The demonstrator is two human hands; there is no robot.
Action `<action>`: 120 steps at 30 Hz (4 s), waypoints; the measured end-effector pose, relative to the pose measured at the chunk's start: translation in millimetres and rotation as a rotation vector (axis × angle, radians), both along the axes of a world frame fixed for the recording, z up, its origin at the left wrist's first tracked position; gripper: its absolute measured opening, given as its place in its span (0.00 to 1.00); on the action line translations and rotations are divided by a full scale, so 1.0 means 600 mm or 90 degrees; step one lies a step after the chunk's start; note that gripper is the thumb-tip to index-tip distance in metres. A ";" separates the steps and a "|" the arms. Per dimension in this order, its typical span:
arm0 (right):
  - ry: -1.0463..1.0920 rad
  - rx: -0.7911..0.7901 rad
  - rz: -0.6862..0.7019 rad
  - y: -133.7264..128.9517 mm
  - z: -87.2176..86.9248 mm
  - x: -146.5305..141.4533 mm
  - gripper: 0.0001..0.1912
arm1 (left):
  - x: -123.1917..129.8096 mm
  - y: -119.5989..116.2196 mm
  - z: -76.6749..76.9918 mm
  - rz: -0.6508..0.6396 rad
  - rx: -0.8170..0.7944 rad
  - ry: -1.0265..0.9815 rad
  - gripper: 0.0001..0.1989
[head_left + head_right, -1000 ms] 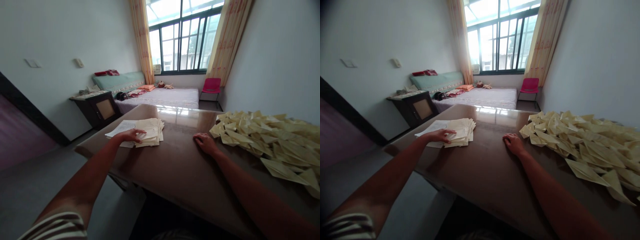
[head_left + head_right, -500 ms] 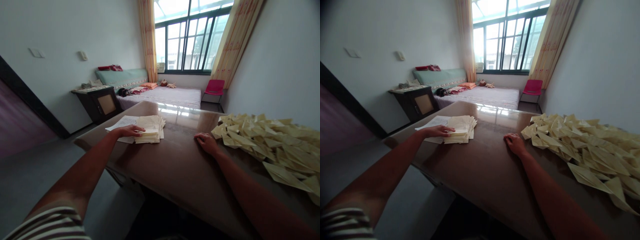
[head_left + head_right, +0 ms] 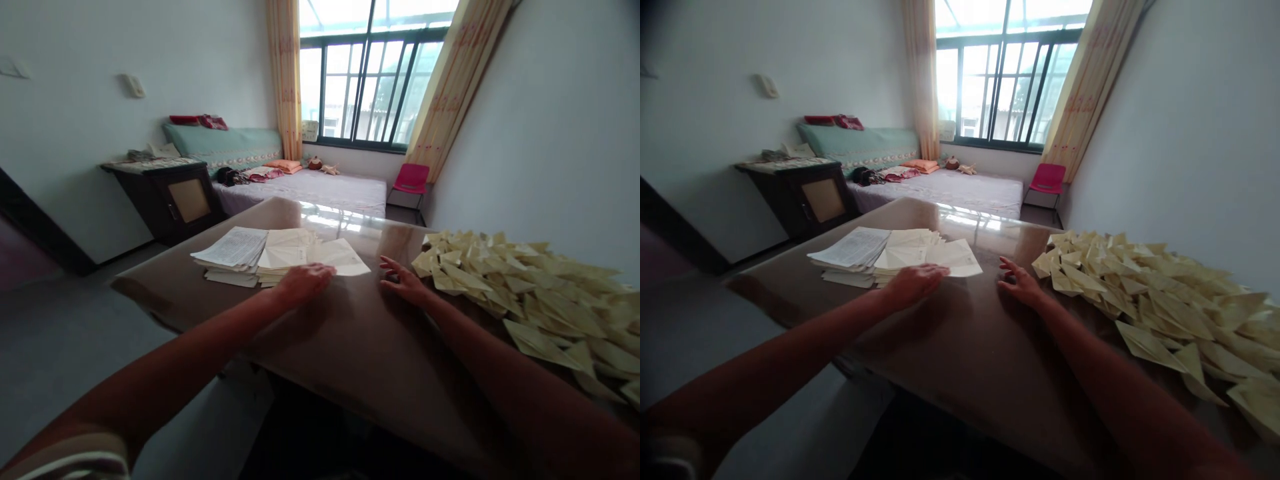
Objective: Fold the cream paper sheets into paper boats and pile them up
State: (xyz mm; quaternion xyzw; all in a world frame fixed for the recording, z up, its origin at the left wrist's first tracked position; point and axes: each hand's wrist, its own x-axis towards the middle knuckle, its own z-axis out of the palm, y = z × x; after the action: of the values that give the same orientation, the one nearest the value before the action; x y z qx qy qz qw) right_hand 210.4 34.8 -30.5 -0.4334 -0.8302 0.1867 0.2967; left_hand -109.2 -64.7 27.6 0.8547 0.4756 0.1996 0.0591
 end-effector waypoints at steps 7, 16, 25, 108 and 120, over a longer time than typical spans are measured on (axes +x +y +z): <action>-0.137 -0.017 0.233 -0.090 0.064 0.025 0.42 | 0.115 -0.030 -0.036 -0.183 -0.019 0.018 0.13; 0.020 -0.337 0.092 -0.065 0.038 0.023 0.24 | 0.086 0.044 -0.058 -0.083 -0.248 -0.244 0.30; -0.084 -0.088 -0.195 -0.055 0.017 -0.020 0.31 | 0.101 0.079 -0.066 0.007 -0.232 -0.251 0.28; -0.607 0.070 -0.044 -0.173 0.083 -0.084 0.11 | 0.101 0.049 -0.090 -0.208 0.255 0.206 0.14; -0.506 0.149 -0.062 -0.147 0.082 -0.072 0.09 | 0.108 0.042 -0.075 -0.211 0.250 0.259 0.15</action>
State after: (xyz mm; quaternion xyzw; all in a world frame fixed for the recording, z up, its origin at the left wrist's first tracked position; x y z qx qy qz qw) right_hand 167.3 -53.5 18.6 -0.4741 -0.8741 -0.1053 0.0088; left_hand -44.4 -39.3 -17.6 0.9378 0.2846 0.1006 -0.1716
